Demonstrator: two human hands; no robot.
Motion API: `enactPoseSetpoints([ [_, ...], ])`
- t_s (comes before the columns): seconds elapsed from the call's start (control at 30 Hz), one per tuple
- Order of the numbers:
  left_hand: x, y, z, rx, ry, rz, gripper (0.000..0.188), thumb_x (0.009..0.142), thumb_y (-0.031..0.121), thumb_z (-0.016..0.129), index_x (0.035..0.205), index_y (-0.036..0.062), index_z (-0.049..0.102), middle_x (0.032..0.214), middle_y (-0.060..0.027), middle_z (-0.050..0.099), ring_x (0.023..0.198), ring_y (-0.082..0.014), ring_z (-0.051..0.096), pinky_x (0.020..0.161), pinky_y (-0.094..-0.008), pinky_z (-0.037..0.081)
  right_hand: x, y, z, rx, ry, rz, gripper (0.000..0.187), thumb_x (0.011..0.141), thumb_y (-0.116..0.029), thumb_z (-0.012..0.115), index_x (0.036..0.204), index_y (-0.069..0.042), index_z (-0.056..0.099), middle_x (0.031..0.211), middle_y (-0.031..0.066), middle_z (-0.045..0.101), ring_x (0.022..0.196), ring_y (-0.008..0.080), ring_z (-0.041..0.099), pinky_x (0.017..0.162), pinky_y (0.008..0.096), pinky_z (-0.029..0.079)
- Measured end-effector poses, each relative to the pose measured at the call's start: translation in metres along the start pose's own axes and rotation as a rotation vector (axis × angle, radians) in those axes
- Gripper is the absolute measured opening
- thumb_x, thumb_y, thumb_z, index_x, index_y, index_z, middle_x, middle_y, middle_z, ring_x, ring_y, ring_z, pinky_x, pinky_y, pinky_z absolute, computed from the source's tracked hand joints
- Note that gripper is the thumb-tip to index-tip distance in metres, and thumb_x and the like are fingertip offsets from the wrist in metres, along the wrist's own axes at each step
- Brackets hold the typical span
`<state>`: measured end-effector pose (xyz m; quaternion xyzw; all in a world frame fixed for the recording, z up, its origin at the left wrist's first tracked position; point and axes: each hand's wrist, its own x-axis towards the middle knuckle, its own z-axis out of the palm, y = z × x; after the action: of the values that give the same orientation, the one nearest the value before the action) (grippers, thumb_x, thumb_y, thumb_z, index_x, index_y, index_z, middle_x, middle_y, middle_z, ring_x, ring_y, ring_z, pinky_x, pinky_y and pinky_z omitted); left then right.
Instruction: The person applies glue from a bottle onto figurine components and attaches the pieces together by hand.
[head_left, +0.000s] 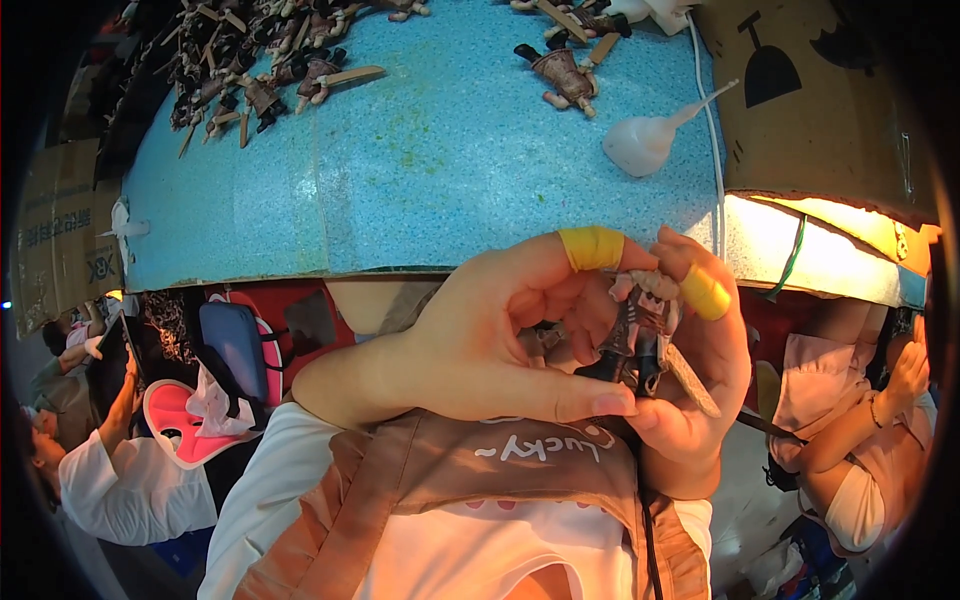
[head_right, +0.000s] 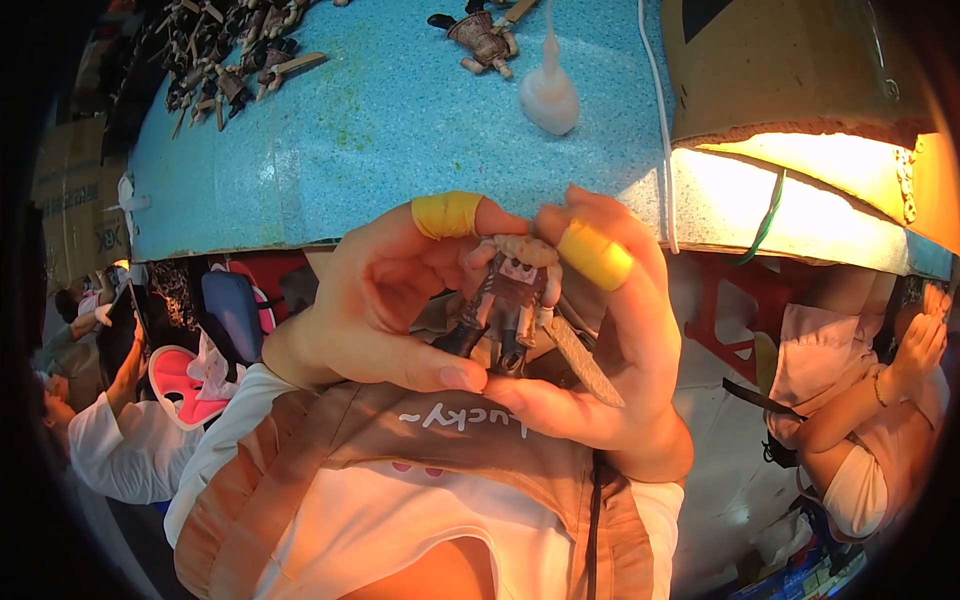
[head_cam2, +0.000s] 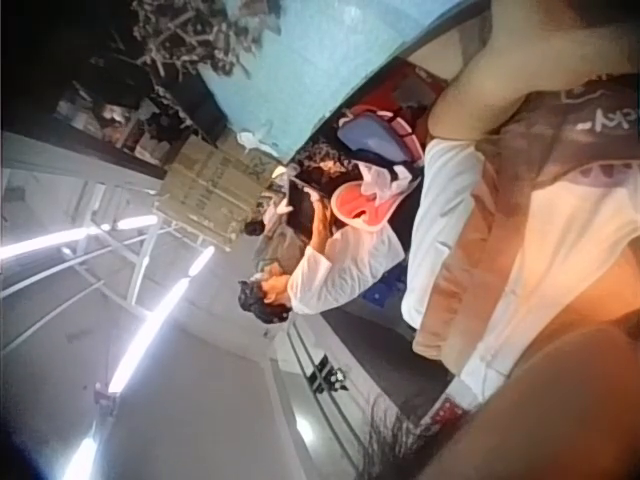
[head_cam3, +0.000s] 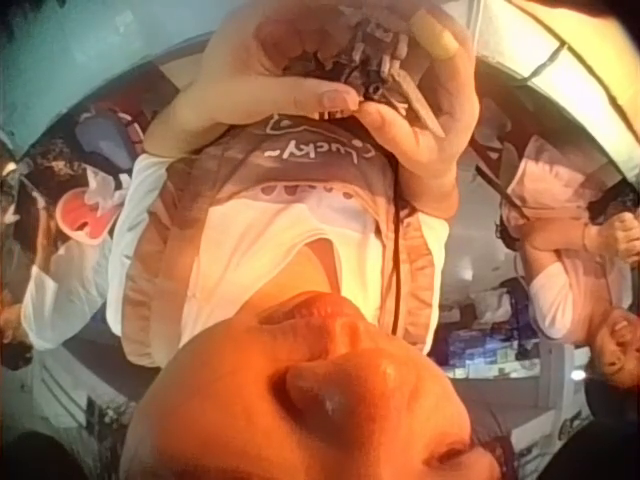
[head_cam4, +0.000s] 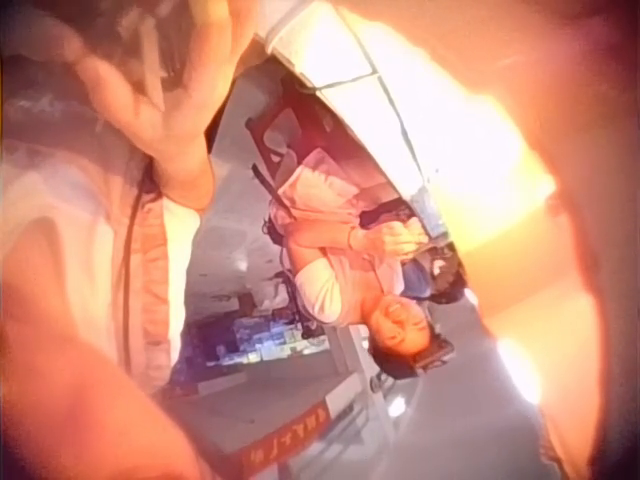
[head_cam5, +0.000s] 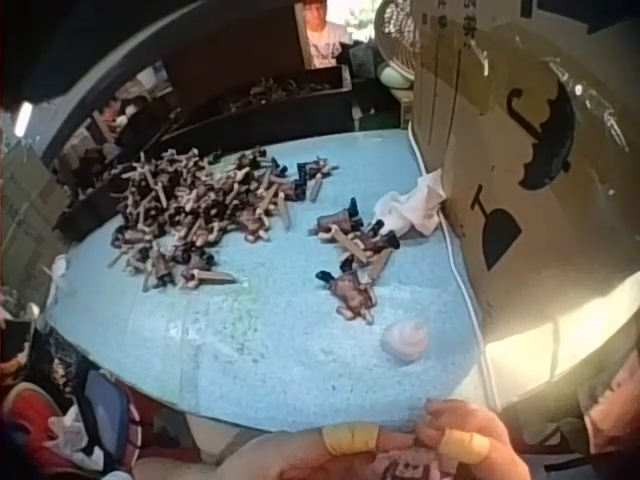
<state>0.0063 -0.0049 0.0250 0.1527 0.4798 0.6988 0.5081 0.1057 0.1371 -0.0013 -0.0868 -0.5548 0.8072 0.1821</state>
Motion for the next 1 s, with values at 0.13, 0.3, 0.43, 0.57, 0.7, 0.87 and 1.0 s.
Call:
enactPoseSetpoints([
  [0.13, 0.001, 0.003, 0.002, -0.006, 0.001, -0.035, 0.074, 0.062, 0.001, 0.074, 0.125, -0.0032, 0.035, 0.118, -0.0176, 0.05, 0.11, -0.025, 0.05, 0.093, -0.0364, 0.041, 0.002, 0.007, -0.011, -0.17, -0.177, -0.213, 0.075, 0.062, -0.023, 0.079, 0.119, 0.009, 0.042, 0.121, 0.0197, 0.037, 0.113, 0.0306, 0.043, 0.092, 0.0402, 0.038],
  [0.3, 0.001, 0.002, 0.002, -0.018, -0.015, -0.028, 0.075, 0.063, 0.001, 0.074, 0.126, -0.0029, 0.035, 0.12, -0.0178, 0.048, 0.111, -0.0252, 0.049, 0.094, -0.0378, 0.04, 0.007, 0.001, -0.02, -0.408, -0.25, -0.301, 0.074, 0.062, -0.022, 0.079, 0.119, 0.007, 0.042, 0.116, 0.0185, 0.04, 0.113, 0.0313, 0.043, 0.092, 0.0416, 0.039],
  [0.43, 0.001, 0.0, 0.001, -0.067, -0.001, -0.01, 0.075, 0.063, 0.0, 0.073, 0.127, -0.0024, 0.033, 0.12, -0.0177, 0.048, 0.112, -0.0259, 0.048, 0.094, -0.0374, 0.039, 0.004, -0.003, 0.008, -0.079, -0.105, -0.157, 0.067, 0.066, -0.017, 0.076, 0.119, 0.006, 0.043, 0.119, 0.0194, 0.04, 0.11, 0.0303, 0.046, 0.091, 0.0412, 0.039],
  [0.57, 0.01, -0.011, -0.009, 0.4, -0.076, 0.302, 0.073, 0.071, 0.005, 0.069, 0.132, 0.0015, 0.029, 0.115, -0.0134, 0.049, 0.104, -0.0202, 0.05, 0.085, -0.031, 0.041, 0.002, 0.002, 0.006, 0.413, -0.051, 0.079, 0.053, 0.07, -0.007, 0.07, 0.116, 0.005, 0.046, 0.123, 0.022, 0.037, 0.105, 0.0292, 0.049, 0.09, 0.041, 0.04],
  [0.7, 0.006, -0.013, 0.004, 0.144, -0.05, 0.292, 0.07, 0.08, 0.009, 0.062, 0.136, 0.0057, 0.019, 0.115, -0.0111, 0.048, 0.099, -0.0151, 0.05, 0.079, -0.0267, 0.044, 0.005, 0.006, -0.008, -0.437, -0.054, -0.232, 0.042, 0.065, -0.003, 0.069, 0.103, 0.001, 0.053, 0.105, 0.0165, 0.053, 0.099, 0.0303, 0.052, 0.087, 0.0416, 0.041],
  [0.87, 0.004, -0.007, -0.001, -0.323, -0.059, 0.045, 0.06, 0.083, 0.003, 0.052, 0.134, 0.0054, 0.02, 0.114, -0.0108, 0.047, 0.099, -0.0142, 0.05, 0.082, -0.0261, 0.042, 0.011, 0.0, 0.002, -0.884, -0.038, -0.487, 0.029, 0.059, -0.003, 0.069, 0.086, -0.002, 0.06, 0.092, 0.01, 0.059, 0.095, 0.0332, 0.052, 0.085, 0.0402, 0.042],
  [1.0, 0.006, -0.01, -0.003, -0.284, -0.077, 0.056, 0.056, 0.081, 0.001, 0.05, 0.13, 0.0046, 0.025, 0.113, -0.0112, 0.047, 0.1, -0.014, 0.049, 0.083, -0.0258, 0.041, 0.009, -0.002, 0.006, -1.009, -0.057, -0.54, 0.029, 0.059, -0.004, 0.069, 0.086, -0.003, 0.06, 0.093, 0.0094, 0.06, 0.097, 0.0325, 0.051, 0.085, 0.0393, 0.043],
])
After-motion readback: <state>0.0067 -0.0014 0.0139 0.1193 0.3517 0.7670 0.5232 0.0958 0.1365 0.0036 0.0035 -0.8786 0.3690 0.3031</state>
